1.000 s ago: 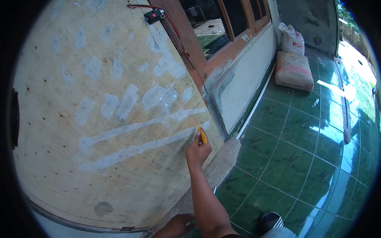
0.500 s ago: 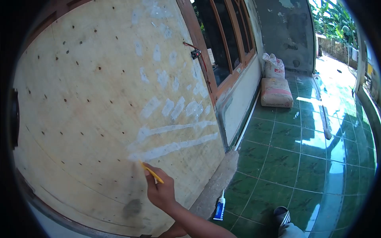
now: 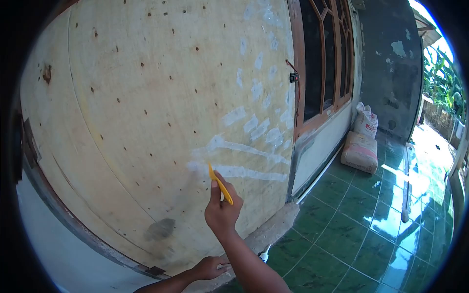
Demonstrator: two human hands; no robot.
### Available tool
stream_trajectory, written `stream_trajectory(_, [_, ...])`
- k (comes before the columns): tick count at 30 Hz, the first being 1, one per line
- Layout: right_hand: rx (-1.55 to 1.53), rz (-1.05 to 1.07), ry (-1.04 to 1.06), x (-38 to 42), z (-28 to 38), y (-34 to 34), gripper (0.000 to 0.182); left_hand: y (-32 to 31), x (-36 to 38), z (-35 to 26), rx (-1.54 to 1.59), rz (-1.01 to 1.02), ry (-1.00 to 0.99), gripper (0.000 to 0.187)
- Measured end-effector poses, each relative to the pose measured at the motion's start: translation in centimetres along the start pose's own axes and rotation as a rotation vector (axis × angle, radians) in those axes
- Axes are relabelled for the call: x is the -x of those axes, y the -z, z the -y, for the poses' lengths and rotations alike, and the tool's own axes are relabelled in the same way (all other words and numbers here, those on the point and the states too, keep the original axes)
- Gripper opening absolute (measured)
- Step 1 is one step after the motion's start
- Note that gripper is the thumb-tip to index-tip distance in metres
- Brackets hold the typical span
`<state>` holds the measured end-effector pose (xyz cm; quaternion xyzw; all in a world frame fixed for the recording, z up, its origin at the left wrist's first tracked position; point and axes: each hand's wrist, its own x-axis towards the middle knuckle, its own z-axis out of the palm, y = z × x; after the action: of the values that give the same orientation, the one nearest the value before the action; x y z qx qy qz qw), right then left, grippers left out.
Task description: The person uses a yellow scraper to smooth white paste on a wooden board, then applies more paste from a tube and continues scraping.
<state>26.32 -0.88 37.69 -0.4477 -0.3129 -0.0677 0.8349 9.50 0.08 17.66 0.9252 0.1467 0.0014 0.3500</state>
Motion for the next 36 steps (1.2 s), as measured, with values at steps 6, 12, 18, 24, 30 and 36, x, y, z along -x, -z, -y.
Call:
stream_trajectory(6, [0.394,-0.052,0.336,0.7,-3.2,-1.6,0.032,1.0,0.7,-3.3,-0.128,0.015,-0.094,0.034])
stream_trajectory(12, [0.071,0.085,0.254,1.4,1.3,-1.2,0.03,0.5,2.9,-3.7,-0.274,0.089,-0.004,0.034])
stream_trajectory(18, [0.262,0.161,0.5,1.0,-0.7,-0.8,0.034,0.2,3.0,-6.6,-0.288,0.038,0.108,0.038])
stream_trajectory(24, [0.163,0.619,0.631,-0.8,-0.7,2.6,0.058,-1.2,2.4,-5.8,-0.286,-0.035,0.053,0.037])
stream_trajectory(30, [0.368,0.624,0.889,-7.9,-1.3,3.3,0.048,-1.5,1.0,-4.1,-0.431,0.186,0.098,0.04])
stream_trajectory(36, [0.457,0.956,0.775,-5.1,-4.8,9.3,0.039,-5.4,4.6,0.2,-0.353,0.205,0.024,0.042])
